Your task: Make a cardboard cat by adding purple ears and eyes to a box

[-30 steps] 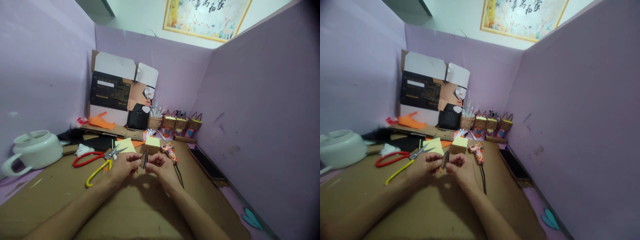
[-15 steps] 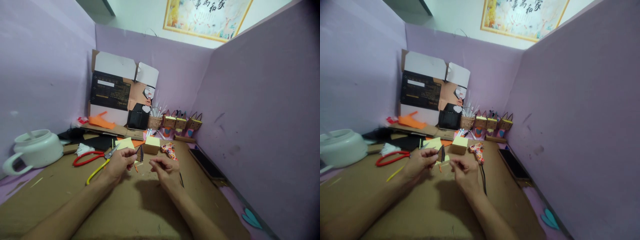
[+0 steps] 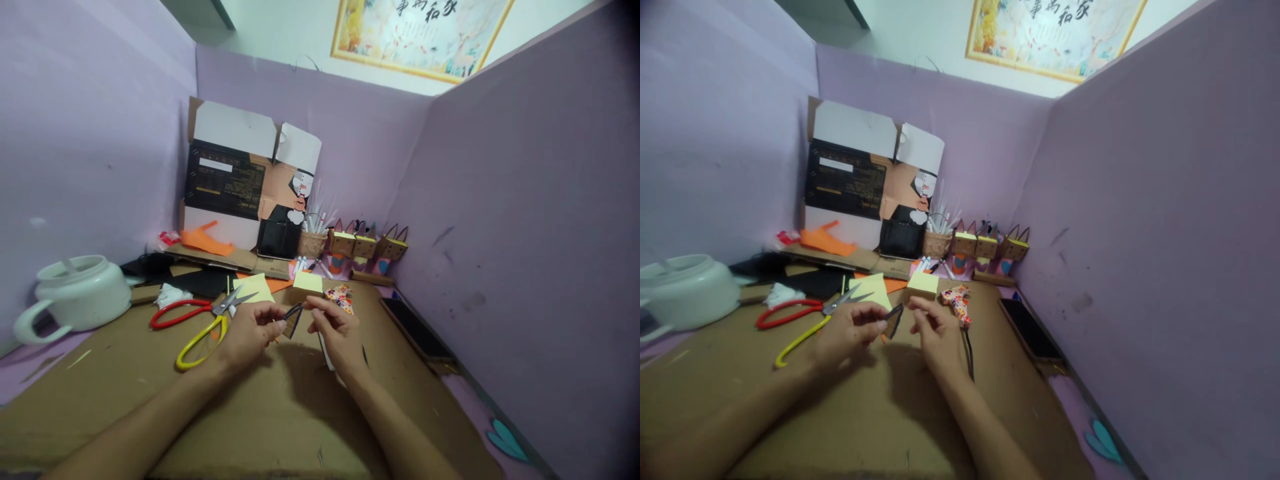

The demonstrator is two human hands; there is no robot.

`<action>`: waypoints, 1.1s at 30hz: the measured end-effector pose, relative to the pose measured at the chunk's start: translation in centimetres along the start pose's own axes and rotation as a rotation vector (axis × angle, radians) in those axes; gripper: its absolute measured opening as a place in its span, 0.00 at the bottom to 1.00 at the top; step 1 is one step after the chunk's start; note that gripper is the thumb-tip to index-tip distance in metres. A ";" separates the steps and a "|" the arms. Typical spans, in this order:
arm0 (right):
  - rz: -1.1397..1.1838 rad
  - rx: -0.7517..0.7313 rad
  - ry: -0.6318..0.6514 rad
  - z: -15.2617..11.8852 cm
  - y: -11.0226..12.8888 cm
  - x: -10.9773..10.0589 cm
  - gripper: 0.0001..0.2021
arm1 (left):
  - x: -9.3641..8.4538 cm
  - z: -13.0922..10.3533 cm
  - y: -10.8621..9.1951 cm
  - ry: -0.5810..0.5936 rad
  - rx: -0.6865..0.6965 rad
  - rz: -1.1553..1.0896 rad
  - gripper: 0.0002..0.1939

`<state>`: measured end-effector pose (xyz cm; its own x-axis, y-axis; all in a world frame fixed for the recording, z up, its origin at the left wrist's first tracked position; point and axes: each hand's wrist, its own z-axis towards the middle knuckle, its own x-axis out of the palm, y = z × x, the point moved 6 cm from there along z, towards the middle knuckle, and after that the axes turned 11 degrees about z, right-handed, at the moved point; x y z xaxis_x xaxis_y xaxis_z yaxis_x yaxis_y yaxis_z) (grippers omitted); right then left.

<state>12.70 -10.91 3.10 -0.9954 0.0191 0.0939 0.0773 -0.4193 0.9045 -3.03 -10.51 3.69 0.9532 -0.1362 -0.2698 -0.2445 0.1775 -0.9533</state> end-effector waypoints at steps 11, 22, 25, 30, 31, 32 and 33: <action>0.293 0.255 0.068 -0.4 -1.0 1.5 0.09 | 0.5 -0.6 -0.8 0.072 0.172 0.189 0.06; 0.327 0.237 0.027 -0.6 -0.7 1.3 0.08 | 1.2 -0.6 0.2 0.074 0.143 0.144 0.07; 0.327 0.238 0.029 -0.6 -0.6 1.3 0.08 | 1.2 -0.8 0.0 0.076 0.142 0.139 0.07; 0.323 0.222 0.034 -0.6 -0.6 1.3 0.08 | 1.1 -0.8 -0.2 0.055 0.124 0.152 0.07; 0.325 0.217 0.035 -0.6 -0.6 1.3 0.08 | 1.1 -0.9 -0.2 0.054 0.124 0.153 0.07; 0.328 0.213 0.036 -0.6 -0.6 1.3 0.08 | 1.1 -0.9 -0.2 0.055 0.126 0.154 0.07; 0.332 0.210 0.039 -0.6 -0.7 1.3 0.08 | 1.1 -0.9 -0.3 0.056 0.128 0.153 0.07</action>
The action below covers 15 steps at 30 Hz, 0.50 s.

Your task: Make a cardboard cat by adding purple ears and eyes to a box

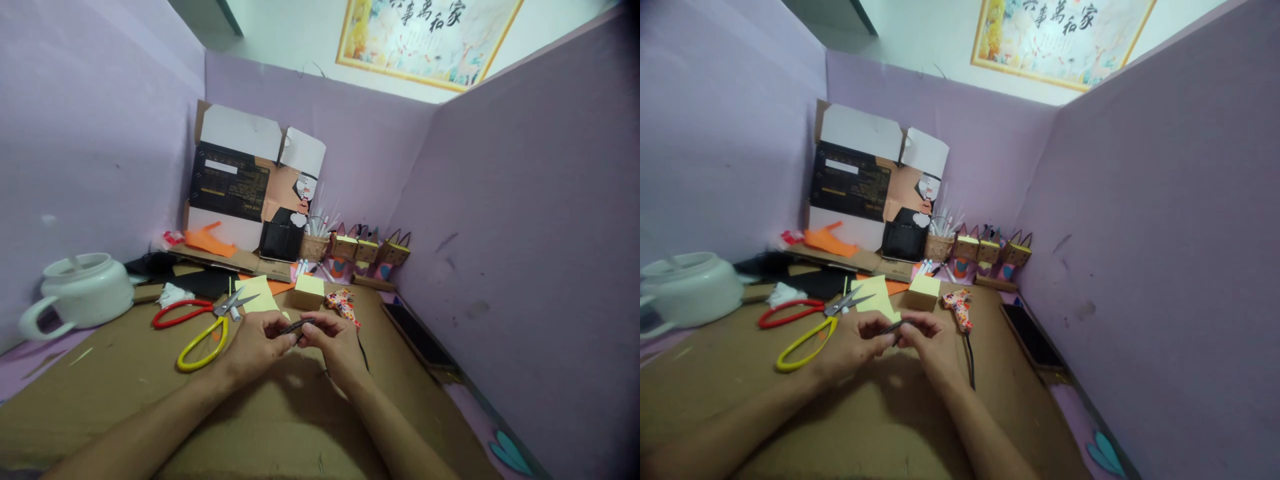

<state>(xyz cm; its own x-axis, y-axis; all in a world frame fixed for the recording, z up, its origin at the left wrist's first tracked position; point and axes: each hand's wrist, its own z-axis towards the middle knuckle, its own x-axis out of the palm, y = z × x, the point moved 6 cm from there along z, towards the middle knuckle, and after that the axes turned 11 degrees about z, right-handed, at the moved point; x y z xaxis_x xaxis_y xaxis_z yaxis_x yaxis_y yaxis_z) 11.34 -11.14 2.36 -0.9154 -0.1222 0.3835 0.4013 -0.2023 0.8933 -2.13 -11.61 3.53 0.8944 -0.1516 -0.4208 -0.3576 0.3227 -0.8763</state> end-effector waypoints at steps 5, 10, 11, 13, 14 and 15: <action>0.034 0.000 0.028 0.1 -0.3 -0.1 0.09 | 0.0 -0.3 -0.1 0.011 0.007 0.016 0.09; 0.077 0.005 0.044 0.1 -0.6 -0.2 0.09 | -0.1 -0.5 -0.3 -0.012 0.035 0.056 0.10; 0.082 0.006 0.048 0.1 -0.6 -0.2 0.09 | -0.2 -0.5 -0.4 -0.019 0.039 0.059 0.10; 0.090 0.008 0.054 0.1 -0.5 -0.1 0.09 | -0.2 -0.5 -0.5 -0.029 0.042 0.061 0.10; 0.093 0.009 0.056 0.1 -0.5 -0.1 0.09 | -0.2 -0.5 -0.5 -0.029 0.044 0.057 0.10; 0.096 0.008 0.057 0.1 -0.5 -0.1 0.09 | -0.2 -0.4 -0.6 -0.028 0.046 0.050 0.10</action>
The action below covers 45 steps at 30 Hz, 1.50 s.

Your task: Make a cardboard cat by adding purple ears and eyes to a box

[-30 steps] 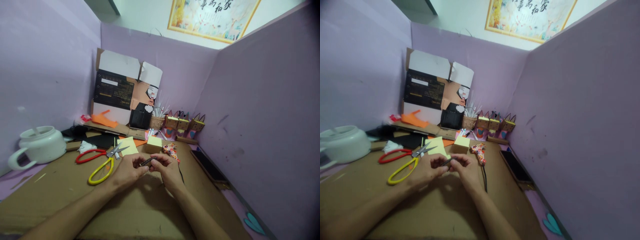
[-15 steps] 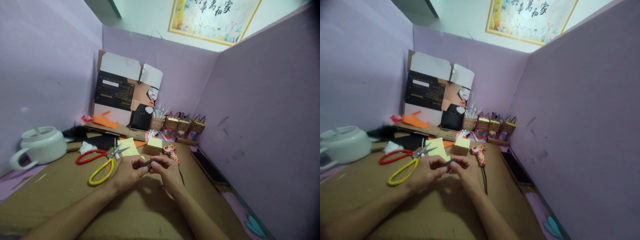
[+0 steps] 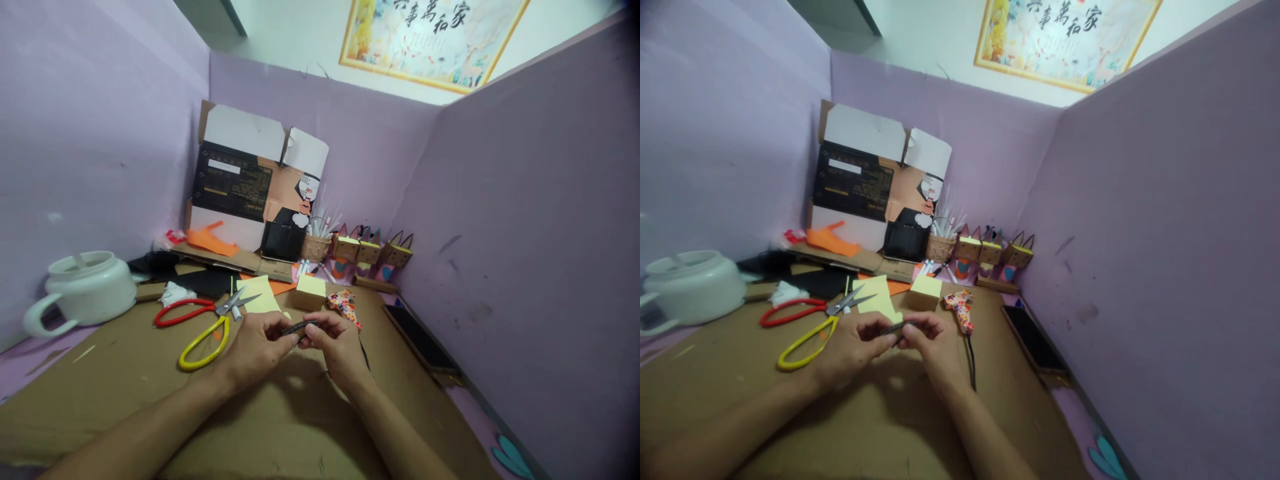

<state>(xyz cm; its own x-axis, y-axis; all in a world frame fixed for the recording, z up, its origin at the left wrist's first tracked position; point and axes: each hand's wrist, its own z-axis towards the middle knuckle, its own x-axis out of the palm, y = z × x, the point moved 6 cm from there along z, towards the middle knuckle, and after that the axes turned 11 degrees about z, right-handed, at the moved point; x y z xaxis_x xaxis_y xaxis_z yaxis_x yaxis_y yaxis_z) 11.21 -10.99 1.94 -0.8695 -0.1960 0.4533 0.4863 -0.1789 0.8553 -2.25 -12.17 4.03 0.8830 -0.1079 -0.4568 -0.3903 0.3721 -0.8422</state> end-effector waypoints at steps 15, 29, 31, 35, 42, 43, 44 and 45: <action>0.039 0.015 -0.009 -0.1 0.0 -0.1 0.09 | 0.1 0.1 0.3 0.012 0.019 -0.047 0.09; 0.084 -0.019 -0.062 -0.2 -0.6 -0.2 0.11 | 0.5 0.8 0.4 0.028 -0.016 -0.146 0.09; 0.060 -0.023 -0.051 -0.1 -0.5 -0.3 0.11 | 0.1 0.6 0.1 -0.003 0.000 -0.099 0.08; -0.040 -0.018 -0.023 -0.2 0.3 0.0 0.09 | -0.8 0.2 -0.5 -0.052 0.059 0.097 0.05; -0.281 0.047 0.032 -0.4 0.6 0.6 0.06 | -1.0 0.3 -1.1 -0.005 0.127 0.254 0.05; -0.260 0.062 0.023 -0.4 0.4 0.4 0.05 | -1.0 0.4 -1.0 0.004 0.118 0.240 0.04; -0.233 0.075 0.009 -0.4 0.1 0.2 0.06 | -0.9 0.5 -1.0 0.012 0.105 0.219 0.04; -0.202 0.089 -0.002 -0.3 -0.2 0.0 0.06 | -0.8 0.5 -0.9 0.017 0.087 0.188 0.05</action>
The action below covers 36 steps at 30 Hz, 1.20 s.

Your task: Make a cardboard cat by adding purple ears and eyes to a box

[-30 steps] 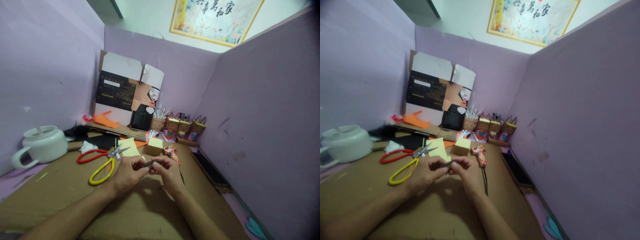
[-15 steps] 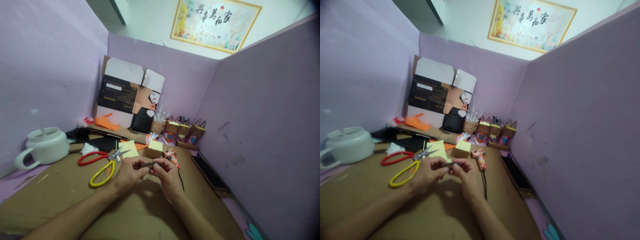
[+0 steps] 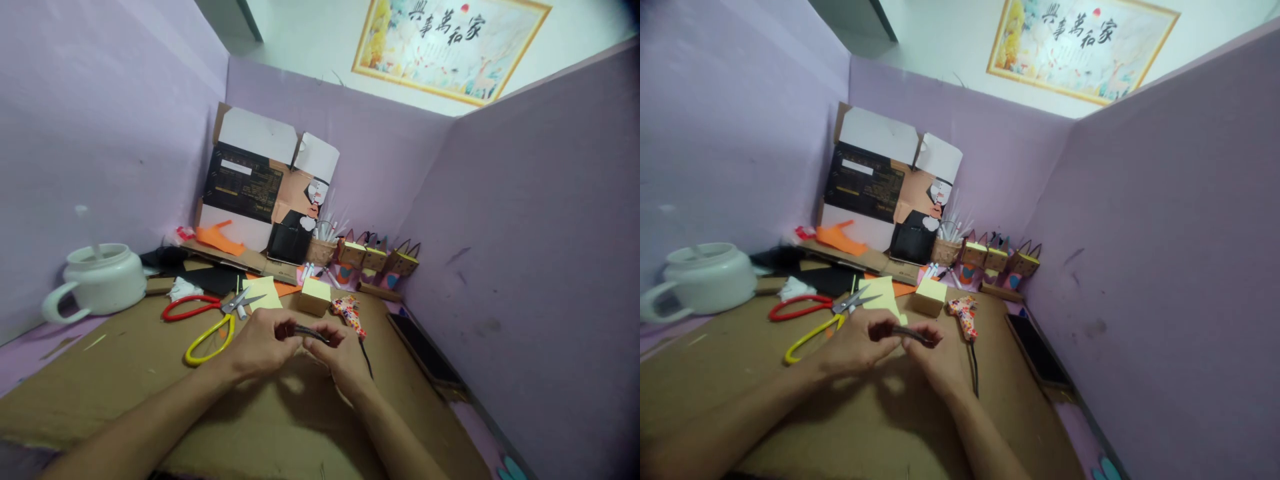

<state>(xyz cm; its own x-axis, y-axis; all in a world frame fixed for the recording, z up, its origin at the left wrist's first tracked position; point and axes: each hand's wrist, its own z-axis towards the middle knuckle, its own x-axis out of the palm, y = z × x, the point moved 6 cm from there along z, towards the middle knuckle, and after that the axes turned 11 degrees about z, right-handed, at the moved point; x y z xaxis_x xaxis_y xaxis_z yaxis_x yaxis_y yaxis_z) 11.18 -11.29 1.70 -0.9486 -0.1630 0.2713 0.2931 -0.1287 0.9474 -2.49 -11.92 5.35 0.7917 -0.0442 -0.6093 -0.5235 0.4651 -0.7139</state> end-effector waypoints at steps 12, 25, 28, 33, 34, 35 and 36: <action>0.231 0.195 0.070 -0.2 -0.7 0.9 0.13 | 0.5 0.8 1.8 0.070 -0.251 -0.395 0.05; 0.261 0.477 0.158 -0.7 -2.4 1.1 0.13 | 1.6 0.6 3.3 0.245 -0.493 -0.536 0.02; 0.220 0.466 0.123 -0.6 -2.5 1.0 0.12 | 1.8 0.6 3.4 0.251 -0.512 -0.516 0.01; 0.168 0.429 0.058 -0.4 -2.5 0.7 0.12 | 1.9 0.5 3.3 0.248 -0.496 -0.509 0.01; 0.160 0.421 0.045 -0.3 -2.4 0.6 0.12 | 1.8 0.5 3.3 0.246 -0.489 -0.509 0.02; 0.152 0.412 0.032 -0.3 -2.3 0.5 0.12 | 1.8 0.5 3.3 0.241 -0.483 -0.509 0.03; 0.146 0.402 0.019 -0.2 -2.3 0.4 0.12 | 1.7 0.5 3.3 0.234 -0.478 -0.509 0.03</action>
<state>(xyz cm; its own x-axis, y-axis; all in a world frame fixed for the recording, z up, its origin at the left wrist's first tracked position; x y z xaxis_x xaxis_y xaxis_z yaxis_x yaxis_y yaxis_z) 10.12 -11.26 -0.39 -0.8972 -0.1697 0.4078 0.3506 0.2880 0.8912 -2.68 -10.02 2.17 0.9133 -0.3642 -0.1822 -0.2318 -0.0972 -0.9679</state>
